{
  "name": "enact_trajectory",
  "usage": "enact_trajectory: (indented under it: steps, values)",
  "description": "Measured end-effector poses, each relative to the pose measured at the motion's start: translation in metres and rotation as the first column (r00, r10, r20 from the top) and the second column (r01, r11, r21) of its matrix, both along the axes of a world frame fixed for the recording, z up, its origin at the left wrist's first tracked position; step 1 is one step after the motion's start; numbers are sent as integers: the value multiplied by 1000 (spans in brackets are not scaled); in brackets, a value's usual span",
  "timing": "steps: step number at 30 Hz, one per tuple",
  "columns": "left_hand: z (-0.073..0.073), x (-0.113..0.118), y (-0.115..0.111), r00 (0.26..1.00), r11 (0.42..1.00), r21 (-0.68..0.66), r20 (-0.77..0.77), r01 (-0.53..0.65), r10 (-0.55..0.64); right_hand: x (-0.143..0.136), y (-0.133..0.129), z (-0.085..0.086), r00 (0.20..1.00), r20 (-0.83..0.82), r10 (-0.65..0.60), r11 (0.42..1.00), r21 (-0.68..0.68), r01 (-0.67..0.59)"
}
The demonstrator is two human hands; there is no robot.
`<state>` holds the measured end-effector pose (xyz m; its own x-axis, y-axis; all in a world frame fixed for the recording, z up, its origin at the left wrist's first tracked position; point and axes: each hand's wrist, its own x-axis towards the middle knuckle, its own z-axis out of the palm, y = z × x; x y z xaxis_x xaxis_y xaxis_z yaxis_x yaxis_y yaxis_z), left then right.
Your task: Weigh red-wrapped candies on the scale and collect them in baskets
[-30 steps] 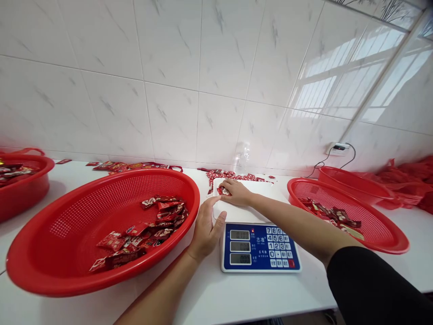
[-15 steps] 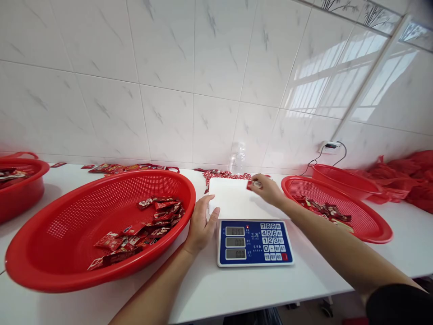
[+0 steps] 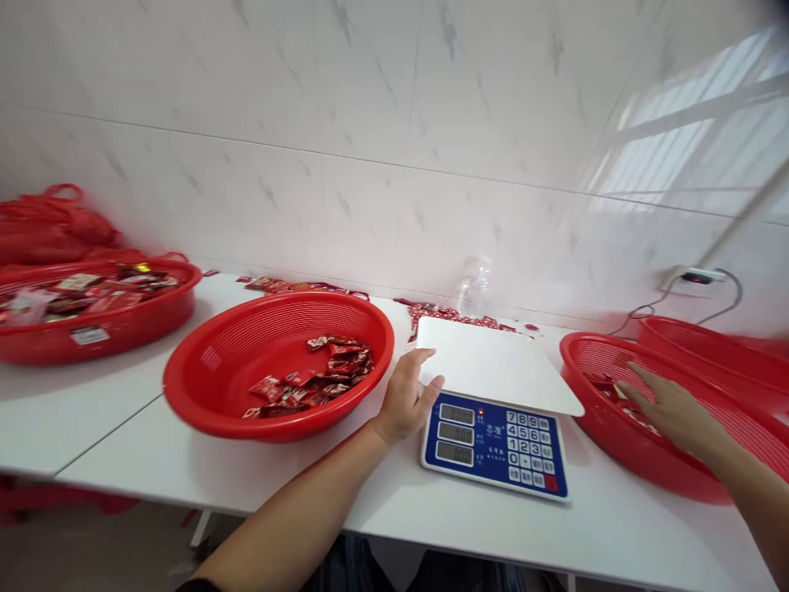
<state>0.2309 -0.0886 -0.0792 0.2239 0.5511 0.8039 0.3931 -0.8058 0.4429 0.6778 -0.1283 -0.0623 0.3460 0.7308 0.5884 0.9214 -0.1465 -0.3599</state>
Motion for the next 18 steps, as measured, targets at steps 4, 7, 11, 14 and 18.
enact_trajectory:
  steps: [4,7,11,14,18]
  values:
    - [21,0,-22,998,996,86,-58,26,-21,-61,-11,9,958,239,157,978,96,-184]
    - [48,-12,-40,989,998,57,-147,30,-22,-131,-22,9,883,321,343,850,293,-437]
    - [92,-50,-43,960,991,-83,-269,-105,79,-208,-26,2,635,361,683,525,362,-771]
    - [115,-85,-21,886,927,-269,-449,-259,117,-236,-25,-10,524,255,813,391,427,-815]
    - [116,-121,19,655,765,-428,-756,-481,-12,-239,-28,-33,443,105,890,333,513,-792]
